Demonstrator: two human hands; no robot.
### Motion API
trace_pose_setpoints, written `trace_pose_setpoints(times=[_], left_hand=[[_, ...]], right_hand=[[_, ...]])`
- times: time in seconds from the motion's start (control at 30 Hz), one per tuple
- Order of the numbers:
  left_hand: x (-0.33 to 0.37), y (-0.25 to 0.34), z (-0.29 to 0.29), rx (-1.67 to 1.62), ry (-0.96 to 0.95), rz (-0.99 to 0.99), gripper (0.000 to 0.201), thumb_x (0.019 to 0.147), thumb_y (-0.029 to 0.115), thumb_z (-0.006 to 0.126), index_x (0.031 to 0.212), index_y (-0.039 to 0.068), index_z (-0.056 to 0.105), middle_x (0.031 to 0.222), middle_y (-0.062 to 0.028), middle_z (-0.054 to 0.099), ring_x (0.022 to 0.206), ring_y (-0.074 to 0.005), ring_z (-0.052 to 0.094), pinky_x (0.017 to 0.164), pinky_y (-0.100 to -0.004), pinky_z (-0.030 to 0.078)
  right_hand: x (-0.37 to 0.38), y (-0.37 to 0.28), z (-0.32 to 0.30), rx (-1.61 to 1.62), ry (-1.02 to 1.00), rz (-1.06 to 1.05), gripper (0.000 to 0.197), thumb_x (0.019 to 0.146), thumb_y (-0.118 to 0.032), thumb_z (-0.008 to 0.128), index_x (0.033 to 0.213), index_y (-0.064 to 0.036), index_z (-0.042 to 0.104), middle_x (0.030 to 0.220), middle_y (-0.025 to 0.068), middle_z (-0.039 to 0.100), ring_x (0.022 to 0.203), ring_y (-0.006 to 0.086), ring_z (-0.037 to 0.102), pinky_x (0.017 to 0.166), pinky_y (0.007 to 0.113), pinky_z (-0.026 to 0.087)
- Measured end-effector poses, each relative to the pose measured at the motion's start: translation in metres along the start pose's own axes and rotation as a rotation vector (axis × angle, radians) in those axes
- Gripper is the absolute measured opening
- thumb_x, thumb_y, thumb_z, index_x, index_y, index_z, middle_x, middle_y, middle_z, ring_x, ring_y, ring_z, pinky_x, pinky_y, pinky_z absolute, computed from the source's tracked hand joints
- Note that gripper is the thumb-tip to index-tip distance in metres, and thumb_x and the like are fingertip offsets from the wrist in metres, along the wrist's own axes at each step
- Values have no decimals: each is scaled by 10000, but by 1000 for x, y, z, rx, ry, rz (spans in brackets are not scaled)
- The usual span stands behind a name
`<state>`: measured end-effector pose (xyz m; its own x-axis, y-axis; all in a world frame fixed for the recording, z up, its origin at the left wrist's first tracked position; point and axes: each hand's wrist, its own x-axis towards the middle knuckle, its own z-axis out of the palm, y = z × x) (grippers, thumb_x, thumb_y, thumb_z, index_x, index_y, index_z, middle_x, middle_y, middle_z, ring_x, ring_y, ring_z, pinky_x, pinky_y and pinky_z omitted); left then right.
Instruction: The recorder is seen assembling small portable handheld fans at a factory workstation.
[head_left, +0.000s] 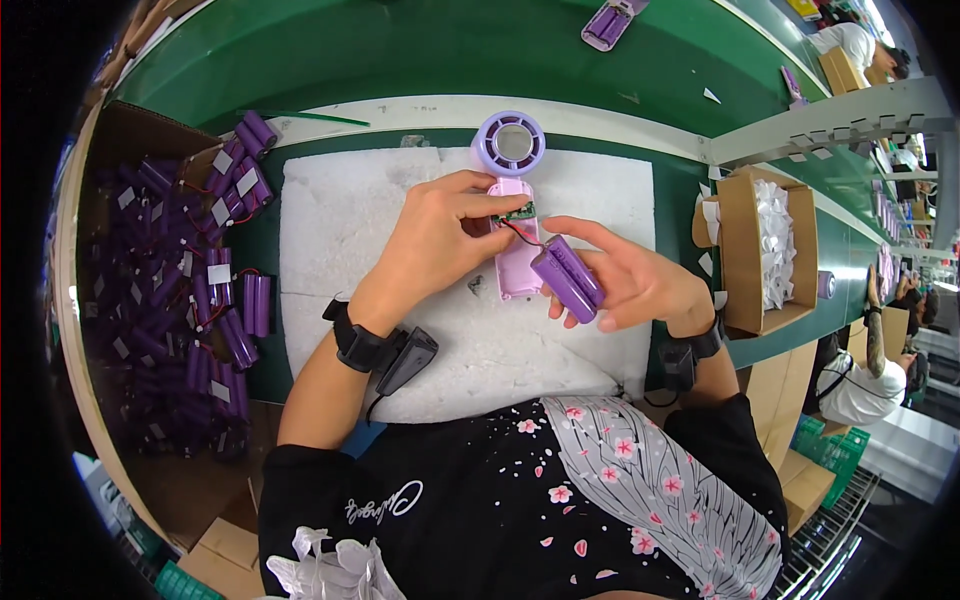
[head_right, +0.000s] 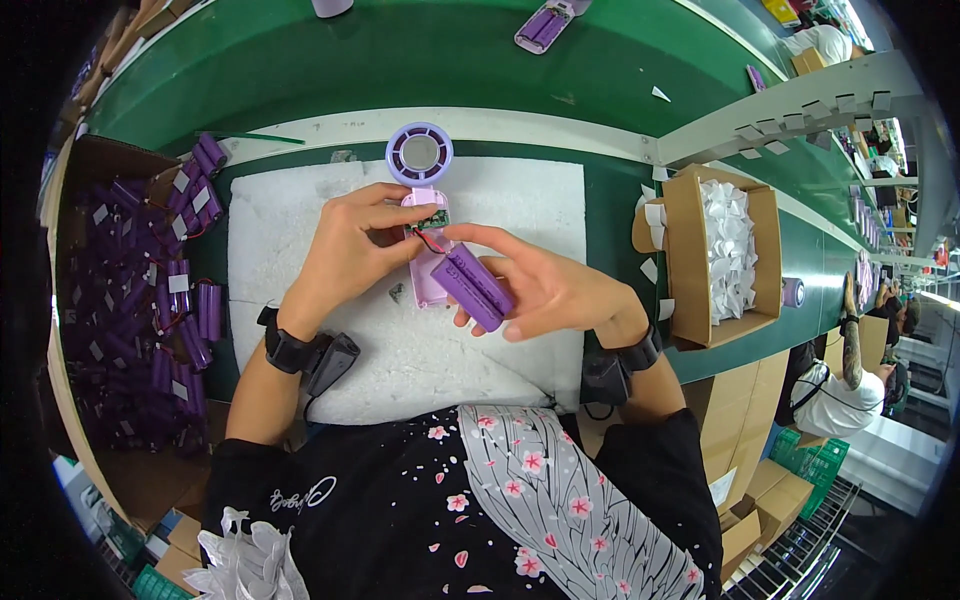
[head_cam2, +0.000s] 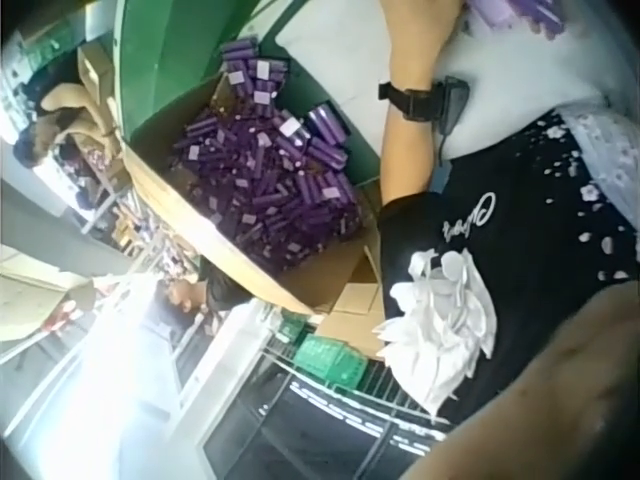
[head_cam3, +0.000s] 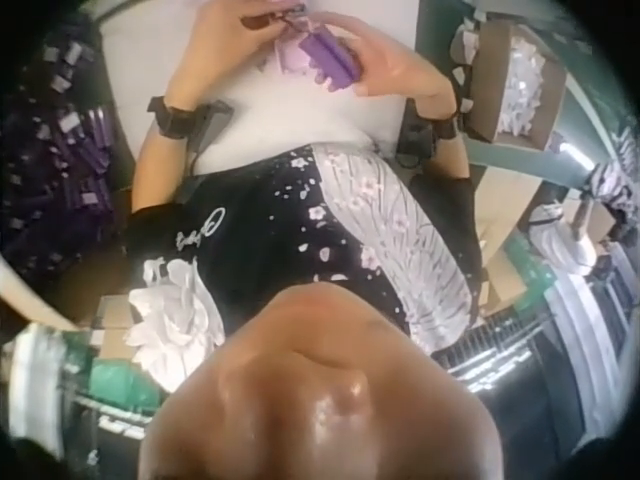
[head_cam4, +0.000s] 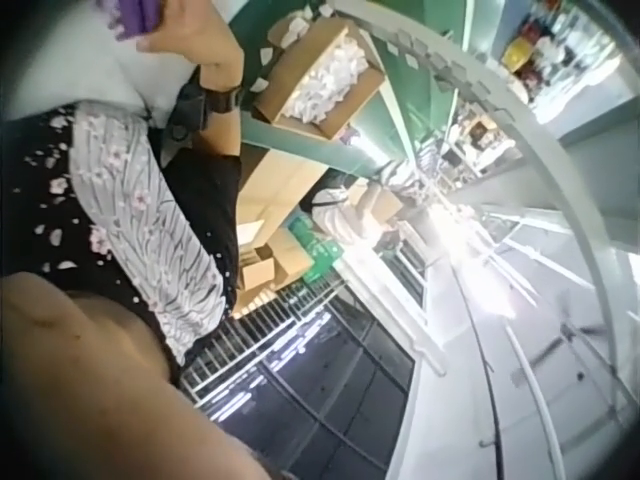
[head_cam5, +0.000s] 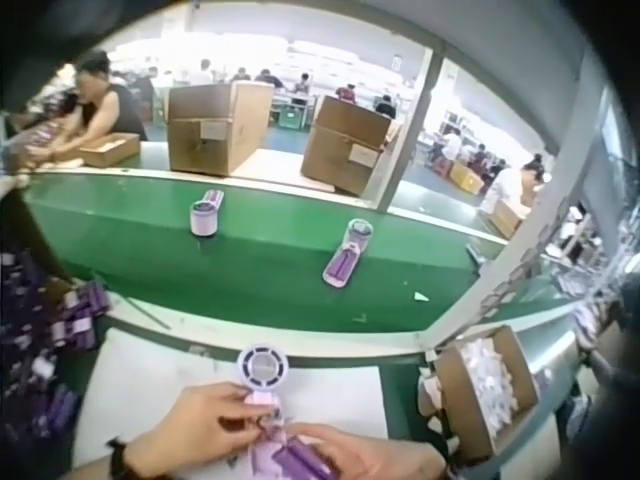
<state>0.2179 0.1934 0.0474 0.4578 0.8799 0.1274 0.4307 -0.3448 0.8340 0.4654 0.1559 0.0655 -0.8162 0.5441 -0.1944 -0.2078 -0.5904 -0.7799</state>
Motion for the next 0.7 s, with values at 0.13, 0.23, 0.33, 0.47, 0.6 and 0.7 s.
trace_pose_setpoints(times=[0.13,0.23,0.33,0.47,0.6,0.7], left_hand=[[0,1,1,-14,2,-22,357,702,58,721,1054,117,733,1056,-160,670,749,-231,679,681,-291,539],[0,3,0,-15,0,-31,348,705,60,719,1049,112,734,1049,-161,671,754,-234,679,683,-294,539],[0,4,0,3,-2,-20,315,717,96,731,1032,100,735,1013,-162,673,755,-265,674,683,-318,545],[-1,2,2,13,9,13,324,730,79,700,1051,114,734,1055,-175,668,757,-246,680,687,-296,542],[1,4,4,28,6,39,304,746,102,697,1048,110,734,1036,-181,669,752,-266,677,688,-306,543],[0,4,2,64,3,71,304,765,88,686,1065,102,724,1029,-188,670,769,-287,678,693,-316,540]], right_hand=[[3,1,6,-45,80,25,937,713,-15,761,1466,-39,204,1213,163,480,1069,248,574,910,378,490],[2,2,8,-41,100,50,893,711,-16,764,1442,-36,250,1204,147,478,1078,245,570,913,370,483],[1,3,7,-126,143,55,854,697,-24,774,1412,-35,305,1200,131,478,1081,237,563,912,360,476],[1,3,8,-455,239,-34,807,652,-40,795,1356,-41,400,1208,110,488,1071,222,551,900,344,467],[2,-2,10,-847,297,-193,760,605,-49,802,1294,-47,482,1216,95,512,1059,219,540,884,332,459],[5,-4,12,-1006,296,-220,720,579,-53,801,1246,-49,530,1213,89,530,1053,224,534,878,326,452]])
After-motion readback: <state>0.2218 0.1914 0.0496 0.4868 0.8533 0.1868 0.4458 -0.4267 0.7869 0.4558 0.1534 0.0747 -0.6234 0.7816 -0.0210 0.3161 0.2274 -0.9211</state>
